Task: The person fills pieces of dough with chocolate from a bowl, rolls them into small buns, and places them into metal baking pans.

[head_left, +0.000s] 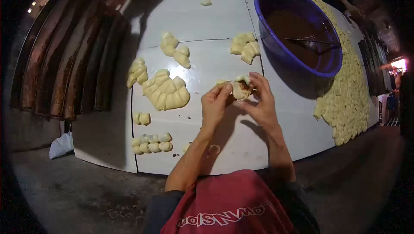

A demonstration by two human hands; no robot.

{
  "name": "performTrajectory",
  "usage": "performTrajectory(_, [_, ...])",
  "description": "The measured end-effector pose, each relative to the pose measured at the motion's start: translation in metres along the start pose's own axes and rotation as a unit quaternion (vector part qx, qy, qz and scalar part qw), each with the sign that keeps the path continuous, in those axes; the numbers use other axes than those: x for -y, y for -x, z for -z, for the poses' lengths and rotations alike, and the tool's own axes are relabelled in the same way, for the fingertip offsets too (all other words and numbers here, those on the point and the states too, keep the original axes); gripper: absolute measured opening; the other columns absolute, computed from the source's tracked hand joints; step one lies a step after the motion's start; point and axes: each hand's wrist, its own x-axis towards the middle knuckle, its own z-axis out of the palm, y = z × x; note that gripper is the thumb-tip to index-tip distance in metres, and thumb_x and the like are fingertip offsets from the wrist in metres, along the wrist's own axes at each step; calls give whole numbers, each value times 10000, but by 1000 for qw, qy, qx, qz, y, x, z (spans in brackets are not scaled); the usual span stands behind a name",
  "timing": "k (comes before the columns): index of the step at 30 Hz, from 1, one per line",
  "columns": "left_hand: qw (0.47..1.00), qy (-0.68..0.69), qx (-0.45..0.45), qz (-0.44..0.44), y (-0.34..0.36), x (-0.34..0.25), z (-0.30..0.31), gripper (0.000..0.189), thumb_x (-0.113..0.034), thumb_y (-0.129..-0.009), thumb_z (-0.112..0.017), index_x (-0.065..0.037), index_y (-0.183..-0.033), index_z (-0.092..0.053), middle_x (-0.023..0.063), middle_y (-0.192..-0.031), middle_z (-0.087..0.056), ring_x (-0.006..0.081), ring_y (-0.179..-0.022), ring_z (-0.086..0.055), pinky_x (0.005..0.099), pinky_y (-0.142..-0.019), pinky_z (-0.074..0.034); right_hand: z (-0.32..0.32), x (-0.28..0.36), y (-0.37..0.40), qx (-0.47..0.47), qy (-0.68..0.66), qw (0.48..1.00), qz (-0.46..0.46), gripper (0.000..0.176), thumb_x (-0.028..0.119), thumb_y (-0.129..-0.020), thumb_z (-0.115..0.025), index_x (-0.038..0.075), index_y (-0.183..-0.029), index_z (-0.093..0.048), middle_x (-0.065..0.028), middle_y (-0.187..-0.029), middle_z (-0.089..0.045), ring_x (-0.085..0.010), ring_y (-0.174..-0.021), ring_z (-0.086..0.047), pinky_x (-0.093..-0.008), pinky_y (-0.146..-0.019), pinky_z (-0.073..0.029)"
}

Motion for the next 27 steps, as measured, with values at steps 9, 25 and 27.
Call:
performTrajectory(9, [993, -91, 14, -68, 8, -8, 0, 419, -236, -925, -711, 46, -1227, -643, 114, -1073, -698, 162, -937, -671, 301, -828, -568, -33, -14, 1, -65, -46, 996, -30, 194, 71, -943, -641, 23, -1130, -656, -51, -929, -658, -117, -810, -631, -244, -699, -510])
performTrajectory(25, [990, -127, 54, 9, 9, -34, 24, 330, -230, -914, -724, 17, -1131, -697, 62, -958, -711, 105, -831, -658, 247, -711, -541, -29, -12, 5, 45, -40, 997, -56, 210, 133, -919, -691, 38, -1106, -676, -12, -945, -683, -82, -770, -593, -238, -647, -485])
performTrajectory(27, [988, -131, 79, -1, 13, -32, 24, 373, -268, -911, -723, 20, -1145, -687, 82, -993, -706, 135, -895, -660, 287, -766, -556, -30, -15, 7, 32, -190, 974, -120, 211, 125, -910, -693, 33, -1099, -678, -22, -951, -689, -88, -760, -609, -240, -638, -493])
